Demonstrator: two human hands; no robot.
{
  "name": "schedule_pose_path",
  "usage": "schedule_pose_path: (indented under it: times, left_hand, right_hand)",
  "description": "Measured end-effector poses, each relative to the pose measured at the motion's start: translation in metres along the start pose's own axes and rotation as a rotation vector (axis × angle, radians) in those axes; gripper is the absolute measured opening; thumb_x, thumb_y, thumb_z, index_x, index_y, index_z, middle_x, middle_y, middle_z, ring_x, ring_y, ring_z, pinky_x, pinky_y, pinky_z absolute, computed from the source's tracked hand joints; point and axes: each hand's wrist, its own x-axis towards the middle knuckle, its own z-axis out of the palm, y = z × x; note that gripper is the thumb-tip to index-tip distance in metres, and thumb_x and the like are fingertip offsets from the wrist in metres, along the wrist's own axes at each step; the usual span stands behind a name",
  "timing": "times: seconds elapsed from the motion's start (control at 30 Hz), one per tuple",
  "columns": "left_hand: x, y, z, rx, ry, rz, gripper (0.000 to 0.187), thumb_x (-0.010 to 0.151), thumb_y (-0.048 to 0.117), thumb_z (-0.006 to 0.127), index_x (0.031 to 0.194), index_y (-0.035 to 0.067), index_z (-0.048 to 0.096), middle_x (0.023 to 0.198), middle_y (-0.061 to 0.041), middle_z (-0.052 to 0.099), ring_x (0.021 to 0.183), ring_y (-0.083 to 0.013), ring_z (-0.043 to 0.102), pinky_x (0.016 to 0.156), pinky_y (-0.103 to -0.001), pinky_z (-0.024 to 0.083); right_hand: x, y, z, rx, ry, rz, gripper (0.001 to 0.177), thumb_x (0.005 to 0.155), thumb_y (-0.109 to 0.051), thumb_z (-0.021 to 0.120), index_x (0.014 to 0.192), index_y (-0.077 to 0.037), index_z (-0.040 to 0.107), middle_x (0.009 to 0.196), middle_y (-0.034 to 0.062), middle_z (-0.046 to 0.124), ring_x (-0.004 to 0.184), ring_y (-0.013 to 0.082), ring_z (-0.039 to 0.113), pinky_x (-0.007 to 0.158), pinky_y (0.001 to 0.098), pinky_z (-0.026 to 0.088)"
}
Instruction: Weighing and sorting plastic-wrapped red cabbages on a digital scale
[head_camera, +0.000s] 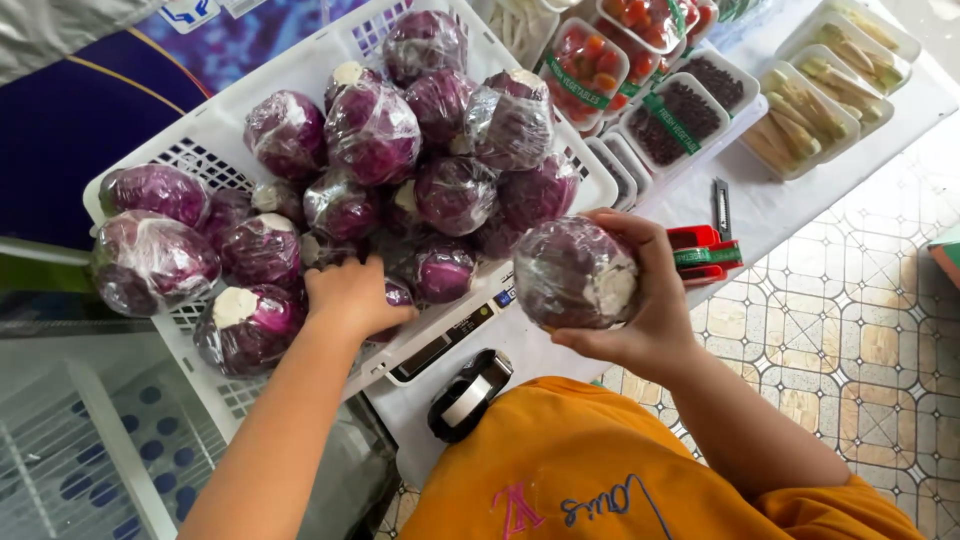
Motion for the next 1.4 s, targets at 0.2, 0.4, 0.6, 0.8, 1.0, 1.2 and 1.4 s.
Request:
schedule_pose_path:
  times: [0.2,0.4,0.6,0.8,1.0,1.2,1.4]
  left_hand:
    - [-0.09,0.034,-0.005,-1.141,0.804,0.407,0.062,0.087,0.047,0.073,0.132,0.008,0.058,0.122,-0.011,0.064,0.095,-0.0283,0.068,0.068,-0.036,0.058]
    - [-0.124,0.073,0.059,-2.29,-0.108,0.794,0.099,0.093,0.066,0.055,0.163,0.013,0.011,0.143,-0.025,0.048,0.119,-0.0402,0.062,0.09,-0.06,0.055]
    - [-0.145,0.048,0.072,-3.004,-0.517,0.381,0.083,0.083,0.077,0.059,0.117,0.002,0.068,0.105,-0.028,0.072,0.084,-0.0488,0.072,0.068,-0.061,0.063]
    - [-0.127,0.039,0.128,-3.0,-0.896,1.195,0.126,0.064,0.097,0.057,0.156,0.014,0.04,0.116,-0.045,0.057,0.103,-0.0631,0.06,0.079,-0.056,0.055]
    - [-0.168,0.029,0.077,-3.02,-0.854,0.812,0.054,0.108,0.054,0.037,0.128,0.012,0.065,0.111,-0.013,0.058,0.098,-0.0349,0.056,0.067,-0.036,0.045]
    - [-0.154,0.035,0.119,-3.053,-0.995,1.044,0.064,0.097,0.061,0.049,0.148,0.023,0.05,0.119,-0.015,0.04,0.104,-0.0382,0.045,0.063,-0.038,0.051]
    - [-0.154,0.049,0.167,-3.129,-0.844,1.133,0.109,0.068,0.076,0.07,0.158,0.026,0.036,0.14,-0.023,0.037,0.119,-0.0523,0.044,0.087,-0.057,0.046]
  right_hand:
    - [-0.003,-0.003,0.029,0.063,-0.124,-0.279,0.103,0.053,-0.032,0.102,0.131,0.005,0.046,0.137,0.0295,0.053,0.132,0.0424,0.053,0.115,0.0518,0.041]
    - [-0.019,0.005,0.065,-0.082,-0.261,-0.504,0.093,0.059,-0.038,0.101,0.126,0.0,0.05,0.136,0.0349,0.054,0.127,0.0504,0.056,0.108,0.0573,0.045]
    - [-0.008,0.051,0.04,0.395,-0.583,0.061,0.056,0.099,-0.04,0.056,0.129,0.007,0.05,0.129,0.0262,0.055,0.125,0.0365,0.054,0.109,0.0524,0.041]
    - [-0.068,0.127,0.064,-0.628,-1.116,0.476,0.052,0.098,-0.043,0.062,0.142,-0.015,0.054,0.109,0.0256,0.07,0.102,0.0521,0.068,0.093,0.0624,0.053]
    - [-0.133,0.258,0.077,-0.877,-1.235,0.337,0.039,0.101,-0.041,0.054,0.111,-0.005,0.064,0.099,0.0208,0.066,0.089,0.0446,0.072,0.08,0.0523,0.059]
    - [-0.102,0.241,0.086,-0.993,-1.265,0.368,0.033,0.098,-0.047,0.058,0.12,-0.026,0.071,0.094,0.0044,0.077,0.088,0.028,0.076,0.08,0.0414,0.061]
    - [-0.09,0.233,0.093,-1.039,-1.239,0.491,0.02,0.087,-0.047,0.066,0.092,-0.032,0.079,0.092,0.0047,0.079,0.095,0.0362,0.075,0.086,0.048,0.06]
